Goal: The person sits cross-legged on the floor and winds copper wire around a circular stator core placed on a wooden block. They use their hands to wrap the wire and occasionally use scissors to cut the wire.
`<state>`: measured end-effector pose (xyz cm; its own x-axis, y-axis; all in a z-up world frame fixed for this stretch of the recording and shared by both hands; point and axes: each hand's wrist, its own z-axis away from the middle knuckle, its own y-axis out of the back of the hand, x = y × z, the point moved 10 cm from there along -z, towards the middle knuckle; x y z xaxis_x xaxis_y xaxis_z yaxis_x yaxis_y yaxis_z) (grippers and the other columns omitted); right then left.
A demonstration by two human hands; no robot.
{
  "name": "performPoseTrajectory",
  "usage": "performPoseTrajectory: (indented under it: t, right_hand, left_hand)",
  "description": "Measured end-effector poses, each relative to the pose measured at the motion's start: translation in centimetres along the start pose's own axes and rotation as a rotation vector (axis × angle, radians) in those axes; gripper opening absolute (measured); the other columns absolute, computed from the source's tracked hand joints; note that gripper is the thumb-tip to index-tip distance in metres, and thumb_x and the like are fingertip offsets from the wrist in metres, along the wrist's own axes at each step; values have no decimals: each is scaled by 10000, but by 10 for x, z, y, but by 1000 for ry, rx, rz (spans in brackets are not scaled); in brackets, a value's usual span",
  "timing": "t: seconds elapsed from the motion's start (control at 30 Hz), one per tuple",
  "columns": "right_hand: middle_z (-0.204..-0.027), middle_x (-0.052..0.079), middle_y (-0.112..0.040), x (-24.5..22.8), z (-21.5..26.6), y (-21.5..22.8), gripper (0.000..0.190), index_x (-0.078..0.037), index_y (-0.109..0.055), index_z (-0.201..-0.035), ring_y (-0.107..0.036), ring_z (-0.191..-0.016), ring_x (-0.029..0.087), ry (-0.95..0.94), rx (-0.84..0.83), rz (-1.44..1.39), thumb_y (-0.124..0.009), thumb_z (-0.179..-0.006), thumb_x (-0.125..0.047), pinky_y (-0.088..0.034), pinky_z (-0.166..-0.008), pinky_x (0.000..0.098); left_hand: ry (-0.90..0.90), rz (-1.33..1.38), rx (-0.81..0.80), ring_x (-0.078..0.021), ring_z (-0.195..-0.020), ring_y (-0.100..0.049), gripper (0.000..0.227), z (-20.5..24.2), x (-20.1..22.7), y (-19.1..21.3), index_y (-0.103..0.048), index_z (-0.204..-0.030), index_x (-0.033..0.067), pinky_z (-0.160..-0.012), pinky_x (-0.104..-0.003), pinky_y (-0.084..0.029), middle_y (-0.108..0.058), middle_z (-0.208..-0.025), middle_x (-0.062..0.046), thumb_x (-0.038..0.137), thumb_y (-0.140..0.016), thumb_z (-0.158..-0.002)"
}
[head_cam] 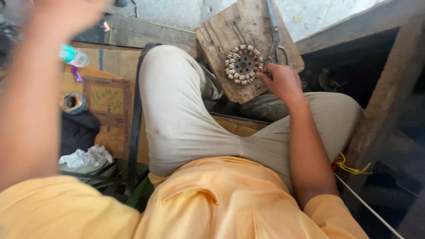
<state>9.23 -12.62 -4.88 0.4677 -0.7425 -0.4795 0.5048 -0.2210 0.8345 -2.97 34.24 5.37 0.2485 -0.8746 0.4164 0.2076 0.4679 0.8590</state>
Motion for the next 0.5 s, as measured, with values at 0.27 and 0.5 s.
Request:
performPoseTrajectory:
  t: [0.27, 0.5]
  right_hand:
    - [-830, 186, -715, 0, 1, 1, 255, -95, -740, -996, -688, -796, 395, -67, -37, 6, -747, -943, -345, -514, -662, 500]
    - [-852, 156, -720, -20, -1, 12, 218, -99, -752, -979, -685, -795, 377, 46, 17, -15, -748, -941, -313, -516, -652, 482]
  left_hand:
    - [129, 596, -312, -227, -1362, -523, 567, -42, 15, -176, -637, -1365, 136, -1117, -378, -369, -620, -1418, -71, 569, -445, -1053]
    - [-12, 390, -314, -229, -1258, -614, 513, -61, 17, -171, -633, -1352, 114, -1039, -372, -473, -666, -1356, -107, 454, -628, -967]
